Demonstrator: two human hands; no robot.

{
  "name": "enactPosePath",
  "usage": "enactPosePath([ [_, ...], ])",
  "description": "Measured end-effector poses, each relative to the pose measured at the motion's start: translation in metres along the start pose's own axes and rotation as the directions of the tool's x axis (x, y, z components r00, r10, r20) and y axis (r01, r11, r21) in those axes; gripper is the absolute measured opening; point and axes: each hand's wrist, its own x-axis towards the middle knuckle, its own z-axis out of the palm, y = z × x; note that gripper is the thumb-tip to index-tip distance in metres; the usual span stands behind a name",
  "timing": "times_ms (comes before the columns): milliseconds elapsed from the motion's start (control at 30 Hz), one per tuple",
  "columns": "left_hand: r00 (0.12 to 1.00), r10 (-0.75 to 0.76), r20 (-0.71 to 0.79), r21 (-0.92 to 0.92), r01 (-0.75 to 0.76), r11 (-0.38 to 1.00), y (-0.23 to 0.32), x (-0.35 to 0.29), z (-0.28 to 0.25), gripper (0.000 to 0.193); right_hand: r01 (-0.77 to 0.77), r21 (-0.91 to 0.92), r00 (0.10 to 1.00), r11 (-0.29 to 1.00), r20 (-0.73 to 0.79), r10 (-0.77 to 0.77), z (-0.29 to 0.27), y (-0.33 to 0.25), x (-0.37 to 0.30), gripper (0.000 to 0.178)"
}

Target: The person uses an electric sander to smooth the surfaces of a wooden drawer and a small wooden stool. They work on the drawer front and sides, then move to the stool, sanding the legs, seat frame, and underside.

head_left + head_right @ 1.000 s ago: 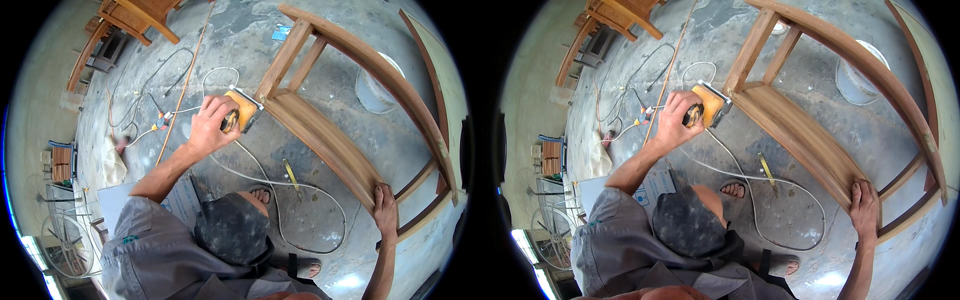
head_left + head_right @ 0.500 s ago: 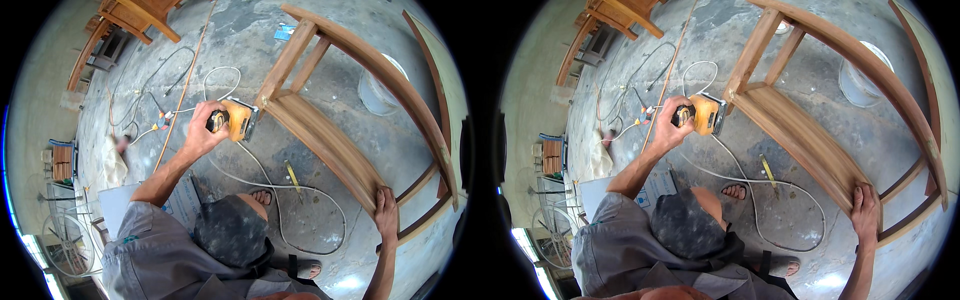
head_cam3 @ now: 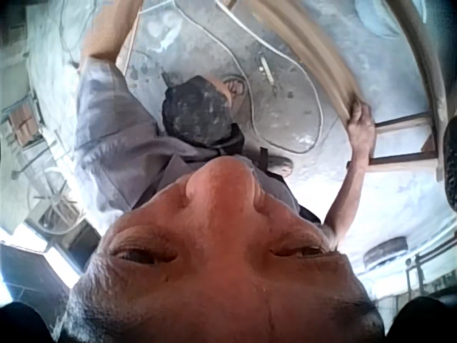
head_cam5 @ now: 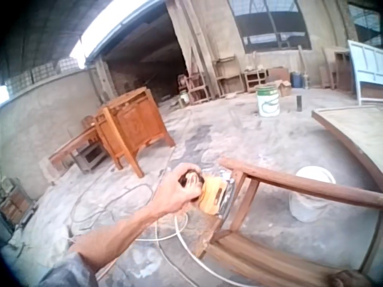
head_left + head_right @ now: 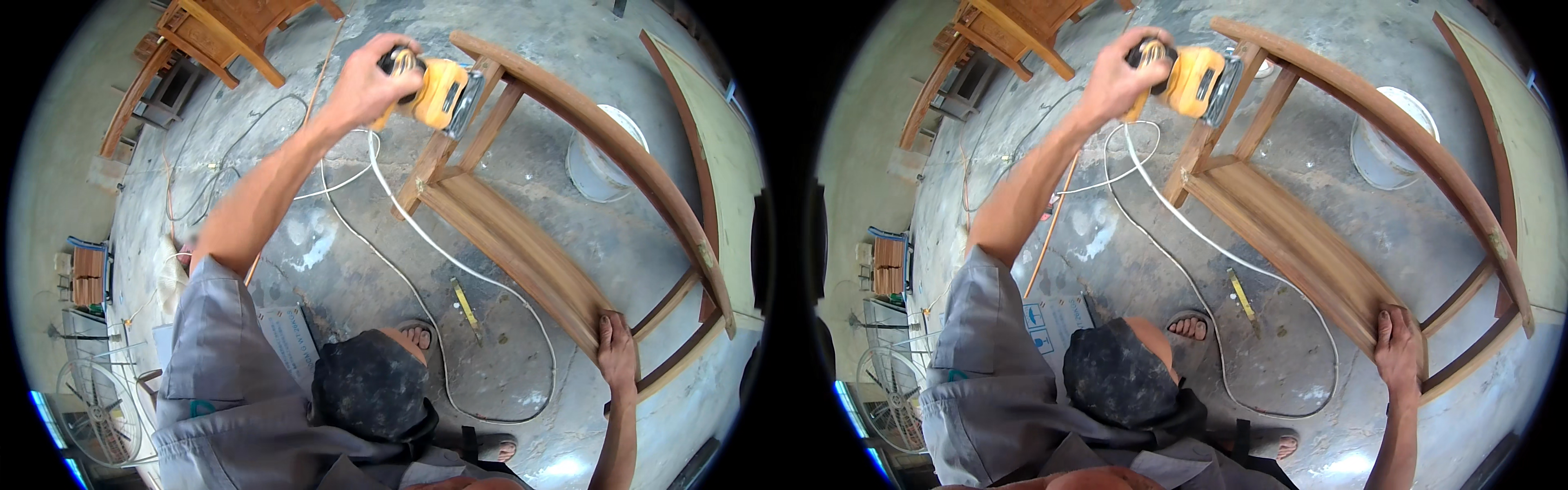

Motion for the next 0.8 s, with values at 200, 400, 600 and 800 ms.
enactPosePath([
  [200,0.992,0.124,0.007,0.061,-0.124,0.99,0.022,0.028,0.001,0.045,-0.003,0.029,1.0,1.0,0.015,0.003,0.0,-0.001,-0.002,0.035],
  [400,0.992,-0.028,0.124,0.091,0.016,0.996,0.001,-0.048,-0.013,0.042,-0.019,0.03,1.0,0.999,0.018,0.018,0.001,-0.001,-0.001,0.034],
  [600,0.972,-0.134,0.195,0.236,0.086,0.968,-0.021,-0.176,-0.029,0.04,0.005,0.03,1.0,1.0,0.002,-0.005,0.0,-0.005,-0.001,0.034],
  [800,0.974,-0.171,0.148,0.233,0.134,0.963,-0.006,-0.179,-0.024,0.039,0.01,0.032,1.0,0.999,-0.018,-0.009,0.0,-0.003,-0.001,0.034],
])
